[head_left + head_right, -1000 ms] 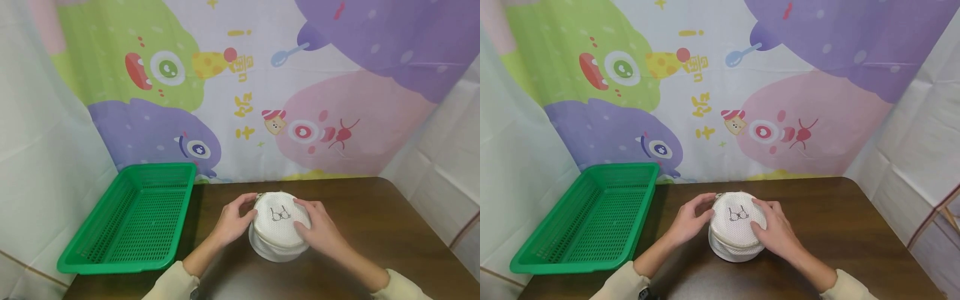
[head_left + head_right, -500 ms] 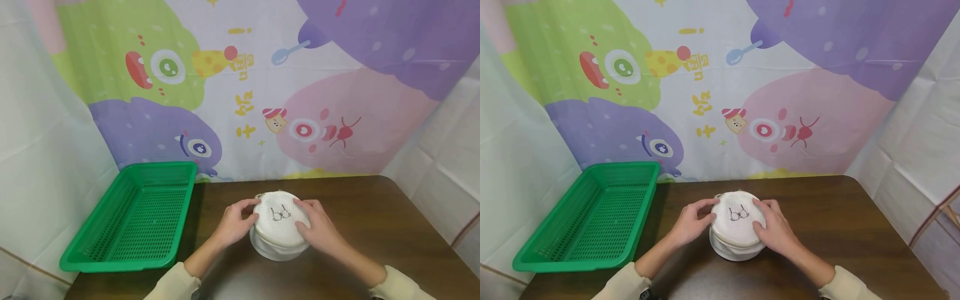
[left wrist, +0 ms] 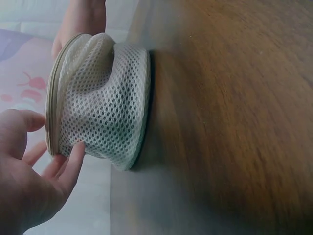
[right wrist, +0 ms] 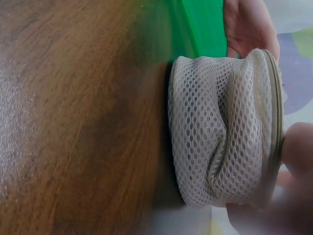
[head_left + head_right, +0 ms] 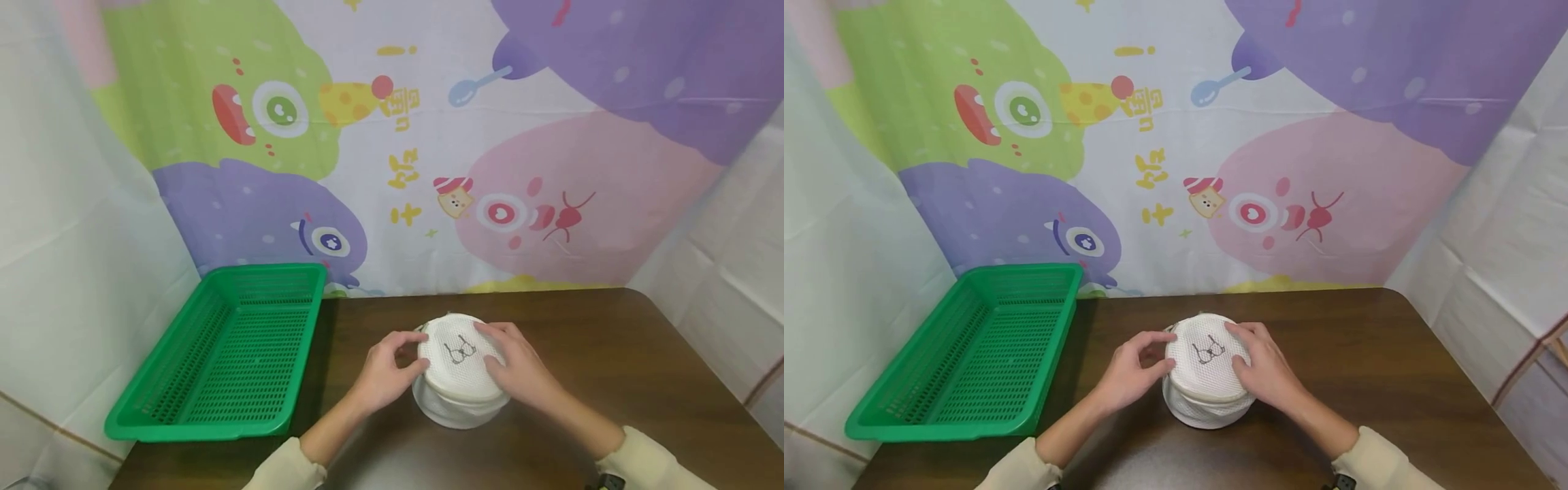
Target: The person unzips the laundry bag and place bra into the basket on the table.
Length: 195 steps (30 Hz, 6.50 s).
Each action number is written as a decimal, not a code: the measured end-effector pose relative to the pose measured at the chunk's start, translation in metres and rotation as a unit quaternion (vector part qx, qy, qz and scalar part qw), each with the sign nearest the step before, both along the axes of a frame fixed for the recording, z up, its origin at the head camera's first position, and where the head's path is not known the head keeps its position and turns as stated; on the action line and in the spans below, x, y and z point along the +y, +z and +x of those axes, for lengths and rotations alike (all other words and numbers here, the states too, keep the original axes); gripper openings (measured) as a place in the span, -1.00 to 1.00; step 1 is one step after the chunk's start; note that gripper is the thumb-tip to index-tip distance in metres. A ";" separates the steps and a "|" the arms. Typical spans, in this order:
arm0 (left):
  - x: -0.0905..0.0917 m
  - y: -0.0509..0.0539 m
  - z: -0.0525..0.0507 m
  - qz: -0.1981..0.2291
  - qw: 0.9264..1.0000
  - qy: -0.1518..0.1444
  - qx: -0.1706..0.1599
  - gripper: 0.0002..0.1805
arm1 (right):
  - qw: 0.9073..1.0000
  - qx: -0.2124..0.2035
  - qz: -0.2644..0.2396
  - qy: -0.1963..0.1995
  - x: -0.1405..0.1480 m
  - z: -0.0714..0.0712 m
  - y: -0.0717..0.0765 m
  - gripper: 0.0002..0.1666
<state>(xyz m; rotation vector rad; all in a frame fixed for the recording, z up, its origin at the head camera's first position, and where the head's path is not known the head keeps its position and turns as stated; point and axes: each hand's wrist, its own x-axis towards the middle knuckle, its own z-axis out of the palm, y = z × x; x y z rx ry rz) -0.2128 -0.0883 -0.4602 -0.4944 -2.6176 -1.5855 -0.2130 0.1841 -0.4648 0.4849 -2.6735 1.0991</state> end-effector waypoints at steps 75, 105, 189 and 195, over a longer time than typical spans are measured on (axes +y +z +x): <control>-0.003 0.003 0.000 -0.009 1.000 0.000 -0.019 -0.53 | 0.998 -0.046 0.020 -0.030 -0.002 0.021 0.011 -0.39; 0.000 0.001 0.018 -0.008 1.000 0.000 -0.029 -0.55 | 0.999 -0.013 0.029 0.004 -0.001 0.005 -0.001 -0.41; -0.010 0.007 0.012 -0.038 0.999 0.024 0.006 -0.60 | 0.999 -0.018 0.041 0.019 0.002 0.005 0.002 -0.46; -0.013 0.007 0.010 -0.044 0.999 0.029 0.003 -0.63 | 0.999 -0.023 0.039 0.018 0.001 0.004 0.003 -0.45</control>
